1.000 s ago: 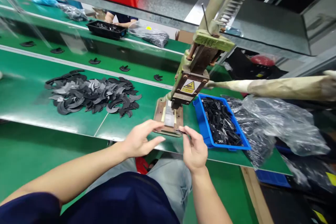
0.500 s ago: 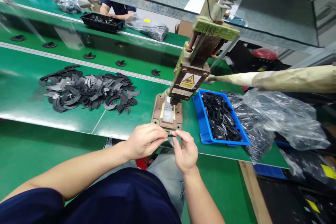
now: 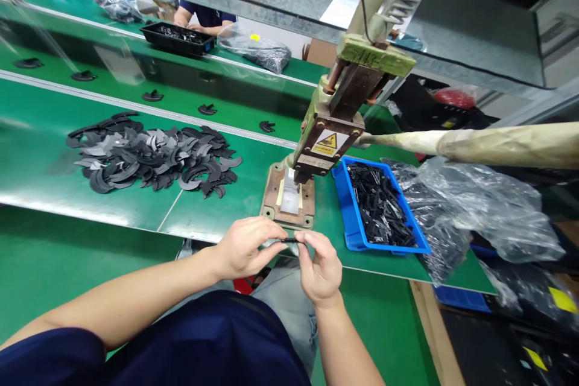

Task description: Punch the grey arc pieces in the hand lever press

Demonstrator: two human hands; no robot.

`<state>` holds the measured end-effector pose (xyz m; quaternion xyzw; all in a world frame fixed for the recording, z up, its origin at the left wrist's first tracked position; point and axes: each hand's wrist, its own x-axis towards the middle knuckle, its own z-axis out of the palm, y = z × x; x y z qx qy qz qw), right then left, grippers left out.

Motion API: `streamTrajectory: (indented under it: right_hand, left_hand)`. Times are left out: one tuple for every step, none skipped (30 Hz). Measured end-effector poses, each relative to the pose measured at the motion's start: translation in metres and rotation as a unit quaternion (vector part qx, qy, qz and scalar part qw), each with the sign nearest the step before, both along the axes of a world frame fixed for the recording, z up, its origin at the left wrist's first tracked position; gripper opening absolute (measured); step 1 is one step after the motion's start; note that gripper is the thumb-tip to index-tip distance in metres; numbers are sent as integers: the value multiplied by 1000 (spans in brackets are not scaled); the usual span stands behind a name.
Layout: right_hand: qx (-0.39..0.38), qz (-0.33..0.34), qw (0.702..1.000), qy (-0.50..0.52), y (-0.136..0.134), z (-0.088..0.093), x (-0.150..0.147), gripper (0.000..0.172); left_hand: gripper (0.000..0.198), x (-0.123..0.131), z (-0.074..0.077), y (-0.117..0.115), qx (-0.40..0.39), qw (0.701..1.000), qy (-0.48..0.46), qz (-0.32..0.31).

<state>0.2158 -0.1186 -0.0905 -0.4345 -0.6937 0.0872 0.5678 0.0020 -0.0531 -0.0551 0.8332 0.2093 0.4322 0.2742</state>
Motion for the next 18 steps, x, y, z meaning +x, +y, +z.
streamTrajectory:
  right_hand:
    - [2, 4, 1000, -6, 1, 1, 0, 62]
    - [3, 10, 1000, -15, 2, 2, 0, 62]
    - [4, 17, 1000, -25, 3, 4, 0, 62]
    - [5, 27, 999, -38, 4, 6, 0, 61]
    - [4, 37, 998, -51, 6, 8, -1, 60]
    - [4, 48, 997, -66, 7, 10, -1, 59]
    - [3, 58, 995, -80, 8, 12, -1, 58]
    - [1, 68, 993, -93, 9, 15, 0, 58]
    - [-3, 73, 992, -107, 9, 18, 2, 58]
    - [-7, 72, 990, -121, 10, 21, 5, 58]
    - [-10, 61, 989, -134, 11, 26, 11, 58]
    - [-9, 36, 989, -141, 12, 31, 17, 57]
    - [-2, -3, 990, -138, 15, 39, 26, 54]
    - [13, -52, 991, -123, 19, 48, 35, 51]
    - [36, -102, 990, -95, 25, 61, 45, 46]
    - [65, -147, 985, -56, 32, 76, 55, 43]
    - [98, -175, 980, -15, 40, 94, 63, 42]
    - [129, -182, 974, 23, 49, 114, 70, 46]
  left_hand:
    - [21, 0, 2, 0, -46, 999, 5, -5]
    - [18, 1, 3, 0, -109, 994, 11, -13]
    - [17, 2, 5, 1, -187, 982, 13, -26]
    - [19, 4, 5, 3, -273, 961, 11, -50]
    - [23, 6, 5, 5, -357, 930, 4, -85]
    - [27, 7, 3, 8, -430, 894, -7, -126]
    - [32, 9, 1, 12, -486, 857, -19, -169]
    - [37, 10, -3, 16, -522, 828, -29, -204]
    - [40, 11, -7, 21, -537, 812, -36, -228]
    - [43, 12, -12, 27, -535, 811, -40, -233]
    - [45, 12, -17, 34, -523, 822, -41, -222]
    - [44, 12, -21, 42, -505, 839, -42, -198]
    - [42, 13, -25, 52, -483, 859, -43, -164]
    - [39, 14, -28, 63, -459, 879, -44, -125]
    - [35, 15, -31, 74, -429, 898, -40, -82]
    - [31, 17, -33, 86, -390, 919, -28, -39]
    - [28, 19, -34, 97, -339, 941, -7, 1]
    - [24, 22, -34, 108, -279, 960, 23, 33]
